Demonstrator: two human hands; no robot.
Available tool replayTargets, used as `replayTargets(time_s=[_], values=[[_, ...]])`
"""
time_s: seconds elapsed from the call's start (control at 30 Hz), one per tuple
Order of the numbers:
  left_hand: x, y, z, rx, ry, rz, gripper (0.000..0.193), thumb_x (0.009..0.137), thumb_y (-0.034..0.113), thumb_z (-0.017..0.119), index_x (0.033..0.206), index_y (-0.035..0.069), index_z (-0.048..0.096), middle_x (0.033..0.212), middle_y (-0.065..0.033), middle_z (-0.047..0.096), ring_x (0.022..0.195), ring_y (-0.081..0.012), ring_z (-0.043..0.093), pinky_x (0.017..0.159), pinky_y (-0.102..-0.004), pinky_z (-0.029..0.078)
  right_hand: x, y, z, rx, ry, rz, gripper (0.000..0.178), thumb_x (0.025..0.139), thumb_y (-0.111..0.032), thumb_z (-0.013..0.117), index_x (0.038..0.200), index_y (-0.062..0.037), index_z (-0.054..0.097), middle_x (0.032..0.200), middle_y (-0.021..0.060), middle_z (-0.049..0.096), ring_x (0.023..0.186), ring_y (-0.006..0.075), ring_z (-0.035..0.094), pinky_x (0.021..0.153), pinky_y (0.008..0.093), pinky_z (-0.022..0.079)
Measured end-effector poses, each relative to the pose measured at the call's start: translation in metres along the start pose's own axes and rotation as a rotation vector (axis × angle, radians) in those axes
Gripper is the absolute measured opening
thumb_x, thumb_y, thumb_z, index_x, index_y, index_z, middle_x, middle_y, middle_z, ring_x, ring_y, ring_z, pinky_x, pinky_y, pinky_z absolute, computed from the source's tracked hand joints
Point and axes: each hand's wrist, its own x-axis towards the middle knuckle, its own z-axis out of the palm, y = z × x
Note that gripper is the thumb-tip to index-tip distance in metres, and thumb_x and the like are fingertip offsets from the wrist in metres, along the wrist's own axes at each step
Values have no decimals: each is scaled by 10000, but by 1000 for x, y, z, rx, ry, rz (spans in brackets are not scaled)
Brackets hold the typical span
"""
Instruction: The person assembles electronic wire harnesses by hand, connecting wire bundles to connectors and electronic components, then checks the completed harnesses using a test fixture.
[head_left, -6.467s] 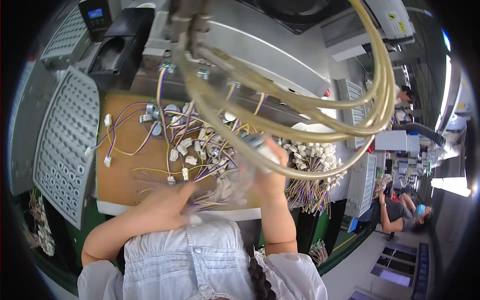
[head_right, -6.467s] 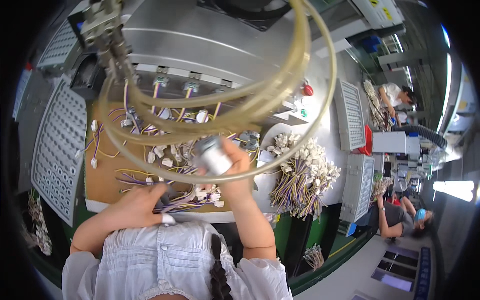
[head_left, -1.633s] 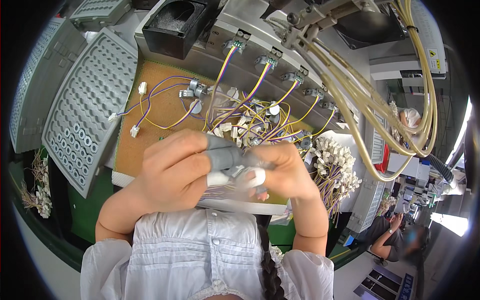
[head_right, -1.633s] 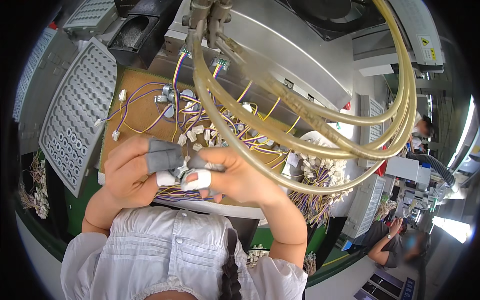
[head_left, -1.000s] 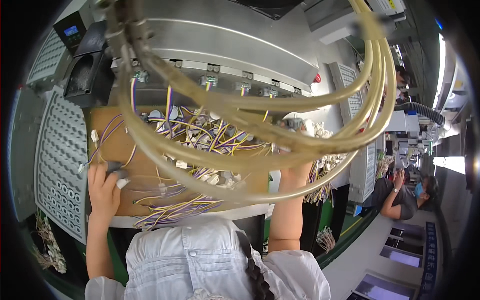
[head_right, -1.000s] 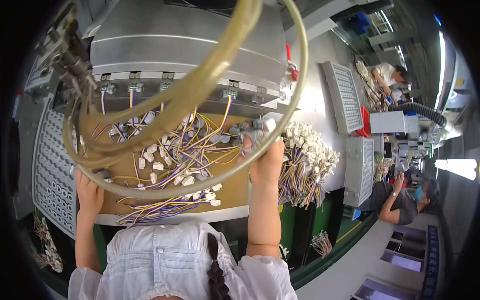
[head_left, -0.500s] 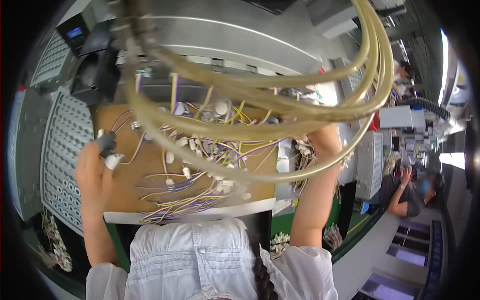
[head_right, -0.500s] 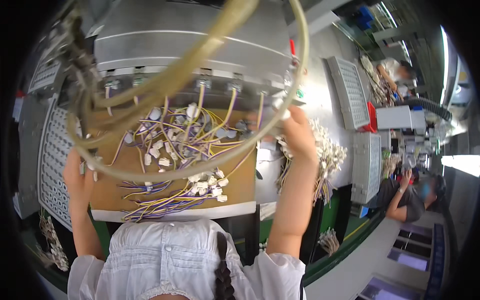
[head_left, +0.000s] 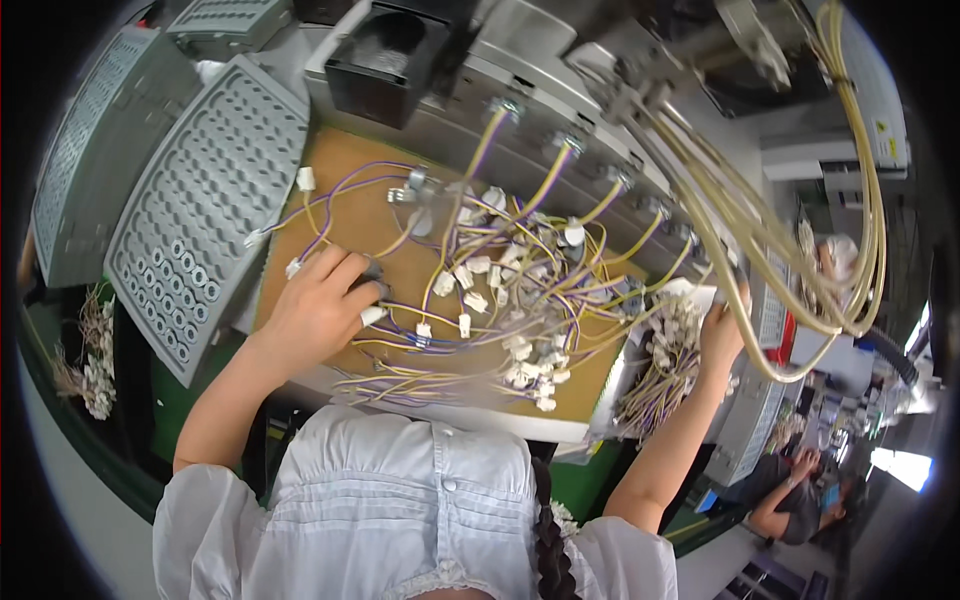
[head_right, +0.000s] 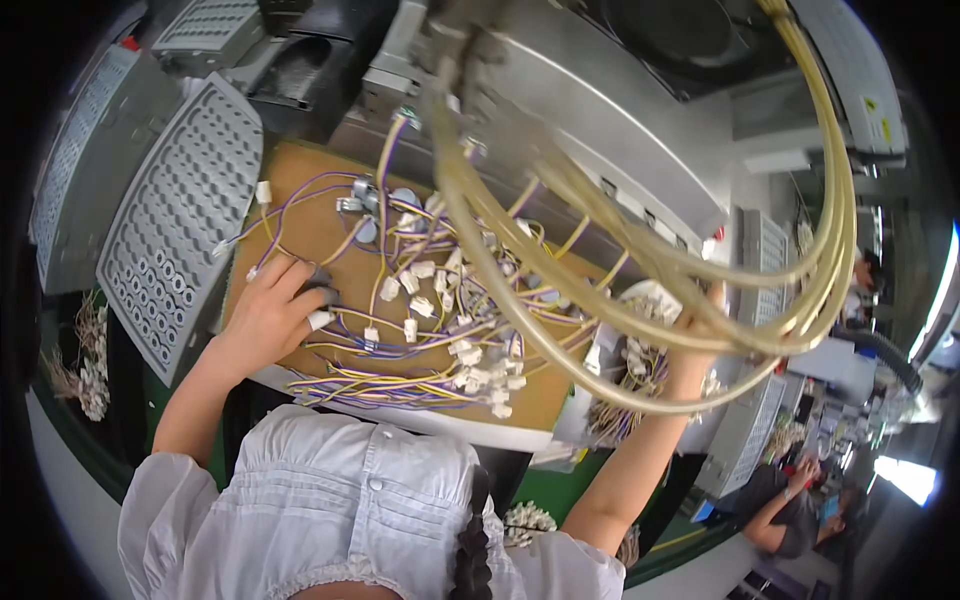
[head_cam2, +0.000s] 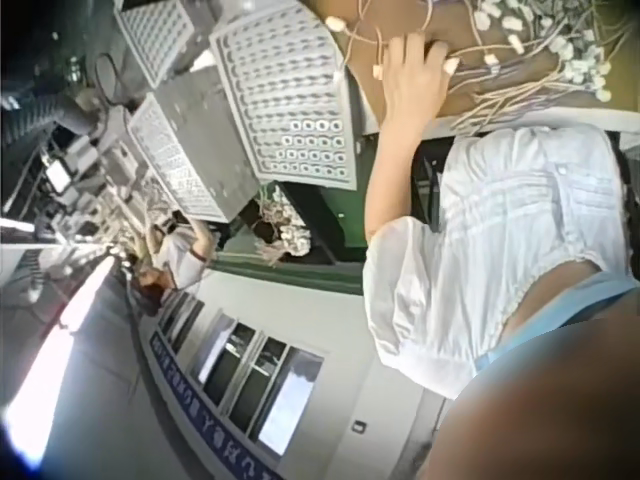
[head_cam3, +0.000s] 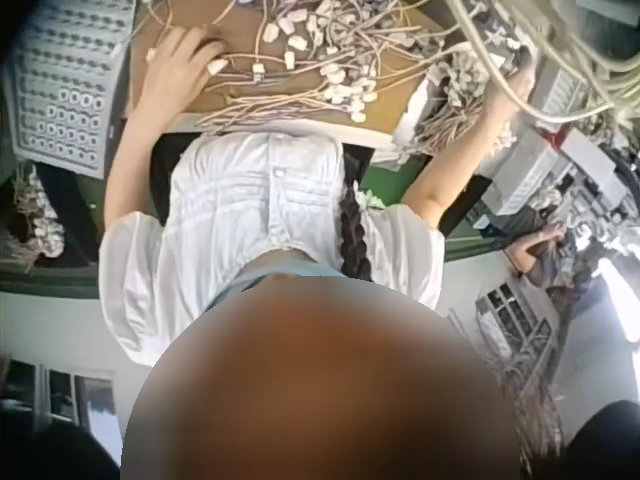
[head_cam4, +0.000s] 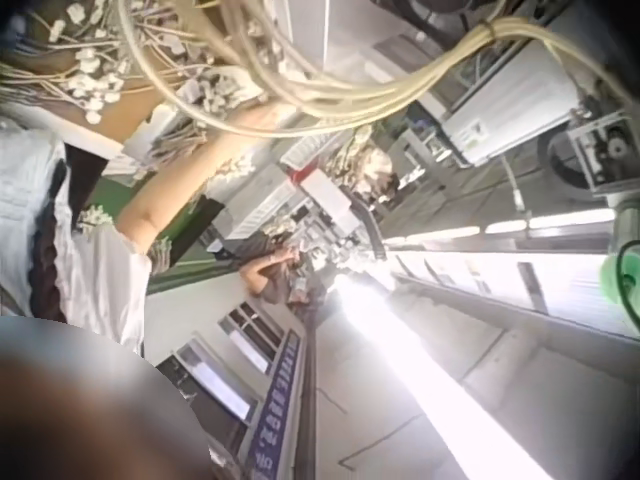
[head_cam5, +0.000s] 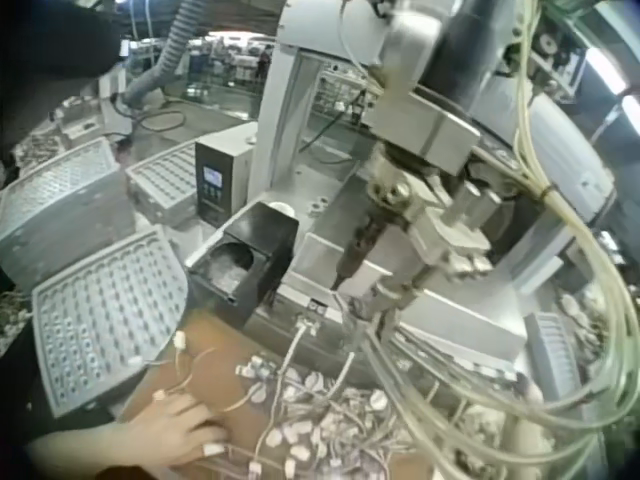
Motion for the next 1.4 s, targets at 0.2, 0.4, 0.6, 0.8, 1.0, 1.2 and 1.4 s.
replayTargets(time_s=[0.2,0.4,0.6,0.8,1.0,1.2,1.4], values=[[20,9,-33,-144,79,-173,238,652,60,687,852,19,563,788,-83,563,740,-247,561,650,-347,462,4,-40,-46,90,59,-116,368,888,-155,534,1197,45,517,1062,203,625,914,323,623,756,391,482],[3,15,-55,-597,306,-393,172,683,-35,647,849,9,648,790,-93,628,704,-219,611,629,-302,479,-52,-201,-70,917,-341,-327,396,779,-178,682,1106,16,573,916,139,654,769,204,647,677,309,511],[-19,9,-43,-522,574,-303,307,669,-34,606,971,17,602,810,-141,593,702,-305,590,629,-355,474,-31,-322,-45,788,-653,-790,283,792,-107,635,1040,-10,539,797,169,613,661,343,601,577,368,479],[-102,-109,-63,424,285,-917,503,659,-62,572,1154,8,522,1230,-178,489,1159,-387,419,964,-432,359,-18,-326,-44,870,-601,-635,138,740,-74,673,866,-17,667,624,89,602,497,182,572,492,267,436],[-157,-163,-41,477,67,-1029,397,802,71,584,1193,34,524,1210,-165,522,1117,-392,450,912,-431,394,-13,-320,-36,966,-386,-836,202,753,-196,713,767,-39,587,663,58,587,465,183,535,416,298,396],[-112,-113,-58,-522,681,-1002,438,827,8,574,1235,-71,436,1195,-155,544,1007,-204,567,851,-307,453,-13,-314,-42,885,-291,-914,215,688,-188,742,807,-45,633,719,53,618,493,187,549,442,281,417],[-20,-20,-65,-793,473,-225,238,679,64,628,912,15,613,994,-149,568,845,-261,569,745,-337,458,-14,-312,-47,876,-434,-889,178,671,-168,744,745,-43,642,658,64,598,514,200,562,482,295,438]])
